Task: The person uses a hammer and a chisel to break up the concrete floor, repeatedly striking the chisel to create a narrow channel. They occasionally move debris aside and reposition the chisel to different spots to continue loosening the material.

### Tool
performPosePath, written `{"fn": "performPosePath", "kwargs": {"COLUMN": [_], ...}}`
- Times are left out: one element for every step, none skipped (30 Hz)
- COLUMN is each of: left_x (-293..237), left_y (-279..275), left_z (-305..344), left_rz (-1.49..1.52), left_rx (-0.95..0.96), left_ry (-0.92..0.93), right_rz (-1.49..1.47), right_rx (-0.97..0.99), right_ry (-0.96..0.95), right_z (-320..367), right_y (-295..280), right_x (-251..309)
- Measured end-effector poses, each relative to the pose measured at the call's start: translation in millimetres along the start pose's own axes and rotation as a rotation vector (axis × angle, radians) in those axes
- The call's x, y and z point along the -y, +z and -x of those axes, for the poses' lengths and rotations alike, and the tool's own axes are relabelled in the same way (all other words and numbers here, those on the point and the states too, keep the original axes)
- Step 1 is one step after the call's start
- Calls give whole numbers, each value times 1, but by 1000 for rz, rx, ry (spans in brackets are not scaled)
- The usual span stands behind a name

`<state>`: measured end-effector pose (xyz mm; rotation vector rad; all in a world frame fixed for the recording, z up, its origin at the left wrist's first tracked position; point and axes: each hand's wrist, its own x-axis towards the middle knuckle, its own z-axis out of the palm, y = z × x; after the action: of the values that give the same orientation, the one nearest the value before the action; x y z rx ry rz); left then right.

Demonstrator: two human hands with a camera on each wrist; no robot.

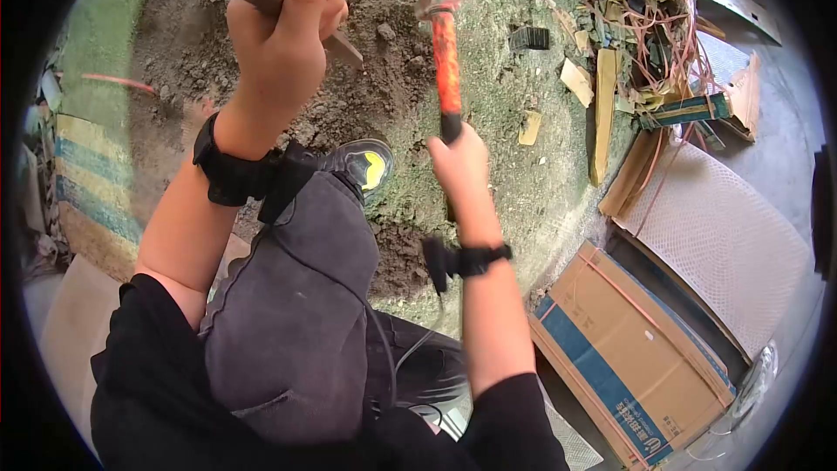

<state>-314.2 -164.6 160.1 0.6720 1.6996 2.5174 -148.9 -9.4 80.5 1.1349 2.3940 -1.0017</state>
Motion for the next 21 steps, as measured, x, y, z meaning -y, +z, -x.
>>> {"fn": "performPosePath", "kwargs": {"left_x": [0,1,1,0,0,0,2,3,3,3,4,5,5,6,7,10,12,12,10,10,13], "left_y": [1,0,-1,-2,-2,-1,-2,-1,-2,-2,-3,-1,1,2,3,4,5,8,12,15,19], "left_z": [1,0,-2,-4,-4,-4,-5,-5,-6,-9,-10,-13,-15,-15,-14,-16,-18,-20,-19,-18,-15], "left_rz": [1,3,3,1,7,14,27,40,30,18,15,25,10,-7,-2,6,9,7,-34,-76,-79], "left_rx": [-1,-15,-28,-23,-31,-39,-45,-36,-35,-40,-34,-42,-52,-64,-74,-20,34,24,29,36,31], "left_ry": [1,-23,-47,-43,-64,-86,-59,-71,-66,-53,-54,-51,-69,-92,-97,-74,-48,-44,-29,-19,-29], "right_rz": [-19,5,-25,-58,22,104,165,227,228,233,262,291,385,480,566,651,703,753,790,797,801], "right_rx": [8,43,178,317,245,173,154,133,154,173,231,290,304,321,363,402,453,504,520,527,509], "right_ry": [67,127,199,280,255,232,284,343,356,361,424,484,509,534,543,549,509,465,388,383,360], "right_z": [-11,-23,-29,-26,-9,14,35,58,79,97,116,134,152,166,171,173,171,167,166,161,160], "right_y": [17,42,61,72,71,66,61,53,53,55,54,48,34,16,-3,-24,-45,-62,-73,-83,-93], "right_x": [6,-7,-28,-45,-57,-69,-79,-90,-114,-145,-171,-190,-199,-205,-205,-198,-187,-179,-181,-176,-169]}}
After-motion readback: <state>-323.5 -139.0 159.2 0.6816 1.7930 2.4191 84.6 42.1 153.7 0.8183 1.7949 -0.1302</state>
